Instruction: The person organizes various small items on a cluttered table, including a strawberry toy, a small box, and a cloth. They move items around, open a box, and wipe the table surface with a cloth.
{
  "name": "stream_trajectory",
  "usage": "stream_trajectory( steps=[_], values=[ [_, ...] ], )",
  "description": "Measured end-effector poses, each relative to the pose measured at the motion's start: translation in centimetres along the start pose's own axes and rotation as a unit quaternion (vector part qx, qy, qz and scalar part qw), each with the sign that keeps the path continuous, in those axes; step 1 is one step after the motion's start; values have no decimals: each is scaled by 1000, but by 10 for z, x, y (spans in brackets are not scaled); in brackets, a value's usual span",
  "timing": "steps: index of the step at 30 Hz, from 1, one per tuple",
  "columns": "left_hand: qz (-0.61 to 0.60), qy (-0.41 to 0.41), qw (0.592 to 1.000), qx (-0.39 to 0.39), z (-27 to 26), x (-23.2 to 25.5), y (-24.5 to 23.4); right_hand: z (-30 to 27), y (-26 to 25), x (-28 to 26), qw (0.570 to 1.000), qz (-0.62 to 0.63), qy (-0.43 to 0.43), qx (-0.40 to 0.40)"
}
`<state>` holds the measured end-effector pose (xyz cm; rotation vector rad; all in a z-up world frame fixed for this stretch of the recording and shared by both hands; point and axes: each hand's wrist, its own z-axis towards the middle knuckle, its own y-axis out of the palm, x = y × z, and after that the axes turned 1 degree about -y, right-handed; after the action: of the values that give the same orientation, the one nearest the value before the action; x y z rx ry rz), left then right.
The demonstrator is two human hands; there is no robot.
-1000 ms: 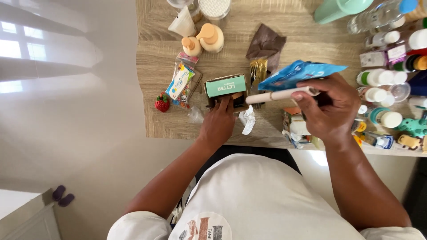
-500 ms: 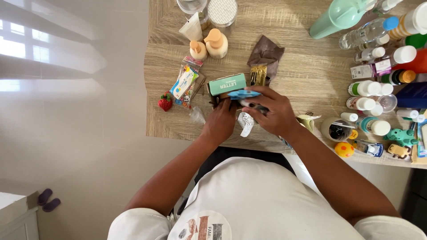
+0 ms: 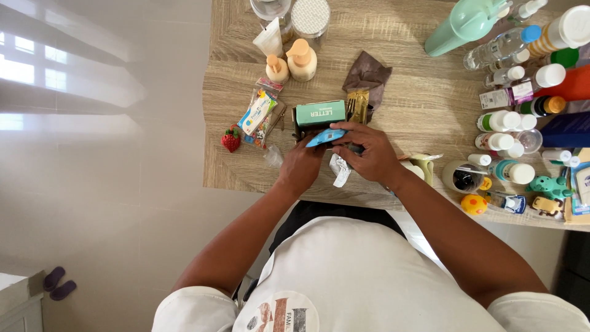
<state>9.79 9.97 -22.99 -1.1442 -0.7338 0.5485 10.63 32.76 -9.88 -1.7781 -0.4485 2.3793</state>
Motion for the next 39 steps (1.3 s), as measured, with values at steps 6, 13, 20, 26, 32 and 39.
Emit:
stream_trajectory(
  steps=[6,13,20,26,32,39],
  values=[
    [11,31,999,24,-5,1,0,5,5,-6,996,54,55,39],
    [-34,-13,997,68,-2,24,-37,-3,9,4,982,141,107,69],
    [-142,-144,945,257,-1,23,-79,-6,5,15,993,105,34,52],
    [-281,-163,907,268,-8,-14,-91,-2,19,-30,992,111,47,25],
    [-347,-158,919,101,11,-10,-120,-5,18,-12,995,49,83,-5],
    [-410,-172,892,86,27,-16,-110,2,15,-4,987,51,143,-43]
  ],
)
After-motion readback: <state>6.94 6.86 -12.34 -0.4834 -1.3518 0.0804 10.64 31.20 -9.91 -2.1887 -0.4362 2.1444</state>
